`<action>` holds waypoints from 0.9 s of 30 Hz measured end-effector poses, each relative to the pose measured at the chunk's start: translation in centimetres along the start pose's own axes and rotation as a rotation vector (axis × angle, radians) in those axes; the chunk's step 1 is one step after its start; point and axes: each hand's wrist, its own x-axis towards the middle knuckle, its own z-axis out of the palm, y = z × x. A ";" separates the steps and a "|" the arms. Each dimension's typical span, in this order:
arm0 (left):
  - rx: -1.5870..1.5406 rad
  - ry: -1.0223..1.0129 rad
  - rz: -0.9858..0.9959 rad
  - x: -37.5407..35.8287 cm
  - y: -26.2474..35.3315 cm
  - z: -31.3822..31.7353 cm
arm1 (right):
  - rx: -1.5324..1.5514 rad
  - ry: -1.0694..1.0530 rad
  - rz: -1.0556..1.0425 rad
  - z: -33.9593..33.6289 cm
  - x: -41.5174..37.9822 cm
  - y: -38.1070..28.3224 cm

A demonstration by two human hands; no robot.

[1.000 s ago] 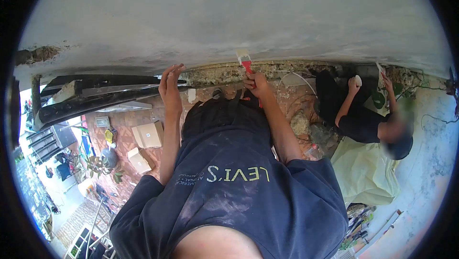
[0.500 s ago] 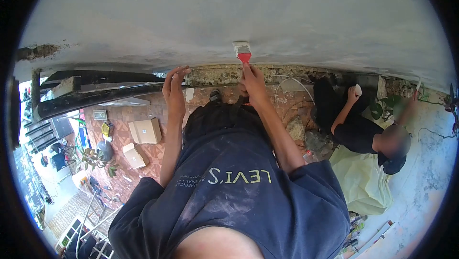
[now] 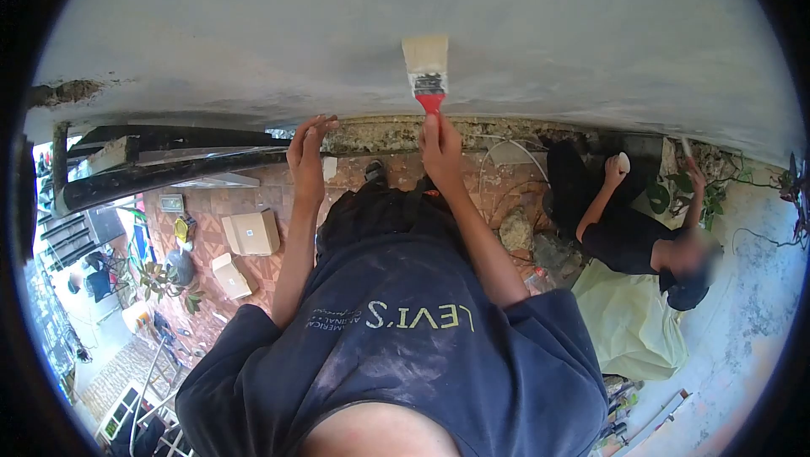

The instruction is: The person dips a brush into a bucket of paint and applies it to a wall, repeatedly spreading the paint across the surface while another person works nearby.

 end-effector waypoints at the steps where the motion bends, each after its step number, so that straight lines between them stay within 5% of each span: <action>1: 0.000 0.001 -0.001 -0.1 0.0 0.0 | 0.002 0.000 -0.002 -0.1 0.9 3.1; 7: 0.076 0.065 0.013 -1.7 0.5 -0.9 | -0.181 -0.045 0.012 -1.7 2.1 17.3; 14: 0.041 0.125 0.026 -2.8 -0.1 -2.3 | -0.194 -0.054 0.664 -3.2 -0.2 18.0; 16: 0.054 0.139 0.004 -2.7 0.0 -2.2 | -0.241 -0.005 0.794 -3.3 -0.5 17.5; 18: 0.042 0.115 0.023 -2.4 -0.1 -2.0 | 0.146 0.023 1.090 -3.1 -0.4 17.1; 27: 0.014 0.032 0.069 -1.3 0.6 -1.3 | 0.393 0.024 0.899 -1.0 2.3 -1.5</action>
